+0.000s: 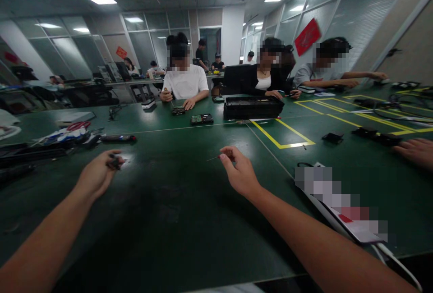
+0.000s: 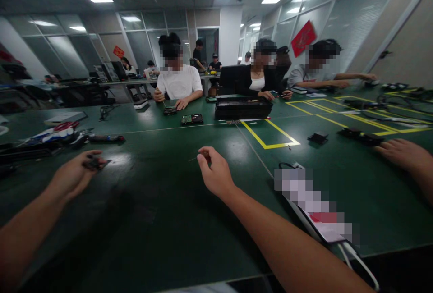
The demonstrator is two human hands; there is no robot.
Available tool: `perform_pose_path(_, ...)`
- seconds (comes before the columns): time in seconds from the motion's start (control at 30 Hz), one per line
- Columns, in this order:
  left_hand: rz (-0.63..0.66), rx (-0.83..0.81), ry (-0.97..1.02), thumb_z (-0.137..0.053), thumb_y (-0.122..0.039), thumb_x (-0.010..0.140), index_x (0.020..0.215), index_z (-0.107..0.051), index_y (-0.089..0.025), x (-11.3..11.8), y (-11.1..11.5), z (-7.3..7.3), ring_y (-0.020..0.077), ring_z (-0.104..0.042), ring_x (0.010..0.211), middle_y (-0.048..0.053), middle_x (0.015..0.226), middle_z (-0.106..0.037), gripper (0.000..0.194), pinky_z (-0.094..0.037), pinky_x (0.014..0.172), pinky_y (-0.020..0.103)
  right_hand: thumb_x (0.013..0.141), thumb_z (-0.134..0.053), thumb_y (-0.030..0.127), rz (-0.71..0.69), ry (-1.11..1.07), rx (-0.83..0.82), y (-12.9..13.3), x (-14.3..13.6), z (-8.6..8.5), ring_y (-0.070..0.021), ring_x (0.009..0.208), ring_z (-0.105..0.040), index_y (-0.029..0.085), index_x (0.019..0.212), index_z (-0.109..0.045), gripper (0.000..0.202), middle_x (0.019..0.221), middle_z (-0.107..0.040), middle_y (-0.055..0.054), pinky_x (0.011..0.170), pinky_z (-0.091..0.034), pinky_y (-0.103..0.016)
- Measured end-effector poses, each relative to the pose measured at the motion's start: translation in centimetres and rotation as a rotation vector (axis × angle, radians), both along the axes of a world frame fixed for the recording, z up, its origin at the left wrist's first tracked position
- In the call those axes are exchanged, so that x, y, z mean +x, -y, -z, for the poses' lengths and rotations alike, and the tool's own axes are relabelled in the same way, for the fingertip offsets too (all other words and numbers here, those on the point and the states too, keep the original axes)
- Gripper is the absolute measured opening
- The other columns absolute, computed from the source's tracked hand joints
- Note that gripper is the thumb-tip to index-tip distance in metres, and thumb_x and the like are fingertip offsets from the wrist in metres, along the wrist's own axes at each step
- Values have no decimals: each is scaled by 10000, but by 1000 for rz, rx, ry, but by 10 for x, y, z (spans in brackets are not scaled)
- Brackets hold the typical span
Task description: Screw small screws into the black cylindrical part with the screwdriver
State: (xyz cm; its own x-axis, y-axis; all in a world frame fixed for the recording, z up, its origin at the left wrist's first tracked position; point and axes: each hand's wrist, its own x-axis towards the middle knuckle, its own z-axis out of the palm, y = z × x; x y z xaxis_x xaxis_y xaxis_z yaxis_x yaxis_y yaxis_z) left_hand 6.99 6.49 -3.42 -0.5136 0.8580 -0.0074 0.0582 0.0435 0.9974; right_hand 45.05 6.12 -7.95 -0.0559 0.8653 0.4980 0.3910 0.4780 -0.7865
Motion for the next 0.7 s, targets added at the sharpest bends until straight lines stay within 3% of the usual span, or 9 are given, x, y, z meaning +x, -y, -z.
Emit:
perform_pose_path(0.1, 240, -1, 22, -529, -176, 694, 994, -614, -136, 62, -8, 16, 184, -581, 846, 28, 795, -635, 314, -428, 750, 269, 974, -528, 379, 12, -12, 9, 2, 0, -3, -205, 846, -667, 210, 1015, -642, 208, 900, -708, -50, 771, -499, -340)
perform_pose_path(0.2, 431, 32, -60, -509, -265, 715, 974, -622, -146, 116, -10, 25, 206, -578, 883, 39, 830, -620, 307, -420, 805, 308, 956, -559, 421, 31, -15, 9, 5, 0, -8, -188, 738, -643, 211, 885, -639, 236, 777, -684, -27, 693, -472, -314)
perform_pose_path(0.27, 553, 62, -139, -476, -324, 787, 1026, -619, -160, 145, -8, 28, 217, -568, 914, 44, 882, -613, 323, -415, 827, 330, 945, -577, 445, 46, -21, 14, 6, 0, -10, -176, 686, -621, 210, 831, -625, 266, 727, -667, -16, 653, -451, -303)
perform_pose_path(0.37, 682, 34, -347, -545, -260, 770, 1188, -561, -181, 175, -1, 32, 218, -559, 951, 49, 1026, -610, 426, -420, 842, 336, 939, -586, 457, 64, -51, 23, 8, 1, -11, -156, 622, -574, 213, 781, -601, 291, 670, -633, 4, 610, -422, -291)
perform_pose_path(0.43, 712, 23, -495, -574, -200, 774, 1222, -521, -186, 185, 4, 38, 211, -561, 943, 54, 1071, -603, 451, -429, 844, 336, 936, -591, 459, 77, -99, 14, 8, 0, -10, -144, 596, -541, 215, 763, -582, 299, 645, -598, 18, 591, -408, -285)
perform_pose_path(0.53, 770, 47, -644, -556, -223, 872, 1111, -567, -189, 184, 7, 50, 216, -574, 959, 56, 1054, -618, 242, -440, 860, 351, 937, -599, 460, 68, -202, 10, 7, 0, -8, -141, 607, -543, 217, 776, -575, 292, 655, -573, 25, 593, -422, -281)
perform_pose_path(0.63, 831, 79, -705, -608, -227, 875, 1052, -632, -214, 175, 6, 59, 220, -591, 1004, 37, 1066, -645, 179, -444, 897, 360, 964, -570, 430, -8, -285, 23, 7, 0, -6, -149, 671, -607, 215, 891, -624, 233, 740, -636, 5, 644, -479, -287)
perform_pose_path(0.7, 807, 103, -693, -635, -222, 867, 1086, -649, -233, 170, 5, 61, 218, -600, 1029, 25, 1094, -661, 220, -446, 927, 361, 973, -562, 410, -59, -296, 30, 8, -1, -5, -156, 709, -645, 218, 963, -643, 209, 796, -674, -10, 676, -510, -297)
